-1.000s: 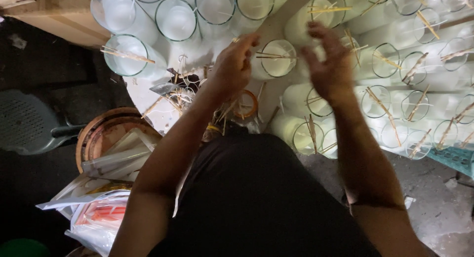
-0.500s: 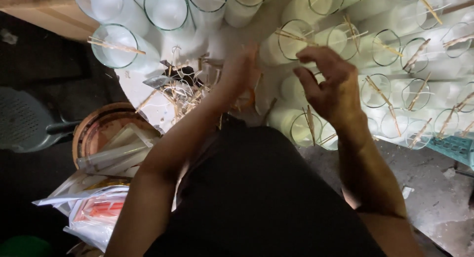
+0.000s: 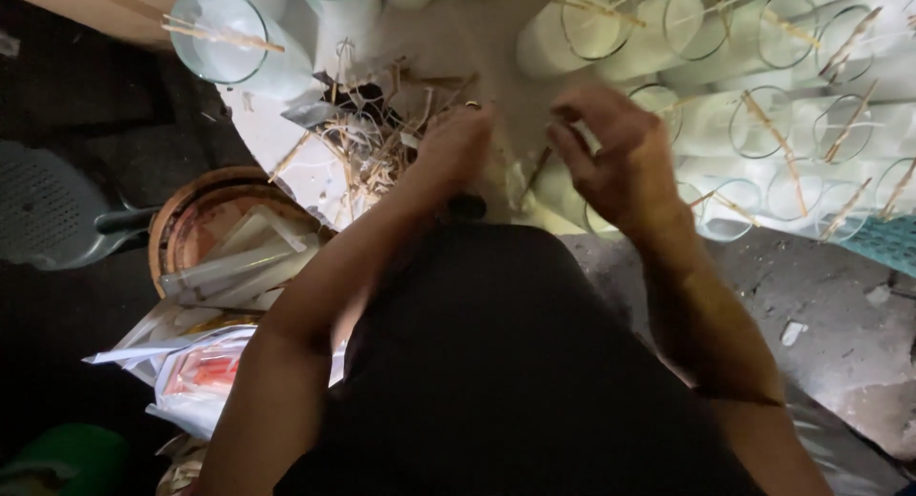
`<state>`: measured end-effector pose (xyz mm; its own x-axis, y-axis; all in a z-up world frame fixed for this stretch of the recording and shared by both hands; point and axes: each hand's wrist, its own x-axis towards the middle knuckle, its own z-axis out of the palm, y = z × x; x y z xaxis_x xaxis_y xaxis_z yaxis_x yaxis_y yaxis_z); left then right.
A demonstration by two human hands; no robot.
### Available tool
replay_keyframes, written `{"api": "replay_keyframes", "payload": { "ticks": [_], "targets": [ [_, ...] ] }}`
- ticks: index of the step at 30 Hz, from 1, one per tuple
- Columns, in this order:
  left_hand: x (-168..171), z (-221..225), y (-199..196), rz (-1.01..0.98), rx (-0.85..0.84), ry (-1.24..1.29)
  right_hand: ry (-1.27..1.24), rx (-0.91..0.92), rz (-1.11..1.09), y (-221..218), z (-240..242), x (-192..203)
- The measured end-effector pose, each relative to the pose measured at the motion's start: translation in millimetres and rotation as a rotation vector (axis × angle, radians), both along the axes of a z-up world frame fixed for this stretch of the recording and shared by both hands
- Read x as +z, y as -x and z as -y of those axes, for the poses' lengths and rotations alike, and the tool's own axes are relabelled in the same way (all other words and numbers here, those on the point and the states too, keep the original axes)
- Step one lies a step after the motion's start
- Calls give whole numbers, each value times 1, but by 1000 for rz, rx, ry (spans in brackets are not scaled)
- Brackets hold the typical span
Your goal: Placing candle wicks into glass jars and securing them to wooden support sticks during candle production.
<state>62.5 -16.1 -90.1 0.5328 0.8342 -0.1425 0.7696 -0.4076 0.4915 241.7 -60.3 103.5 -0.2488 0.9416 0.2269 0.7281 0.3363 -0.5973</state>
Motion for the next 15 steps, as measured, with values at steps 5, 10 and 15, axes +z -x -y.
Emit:
{"api": "replay_keyframes", "payload": {
  "ticks": [5, 10, 15],
  "targets": [
    [57, 11, 39, -5, -4, -311, 48, 26, 125, 33, 24, -24],
    [70, -11, 137, 706, 431, -11, 359, 55, 126, 43, 45, -98],
    [80, -3, 175, 817, 676, 123, 289, 45, 143, 65, 9, -140]
  ]
}}
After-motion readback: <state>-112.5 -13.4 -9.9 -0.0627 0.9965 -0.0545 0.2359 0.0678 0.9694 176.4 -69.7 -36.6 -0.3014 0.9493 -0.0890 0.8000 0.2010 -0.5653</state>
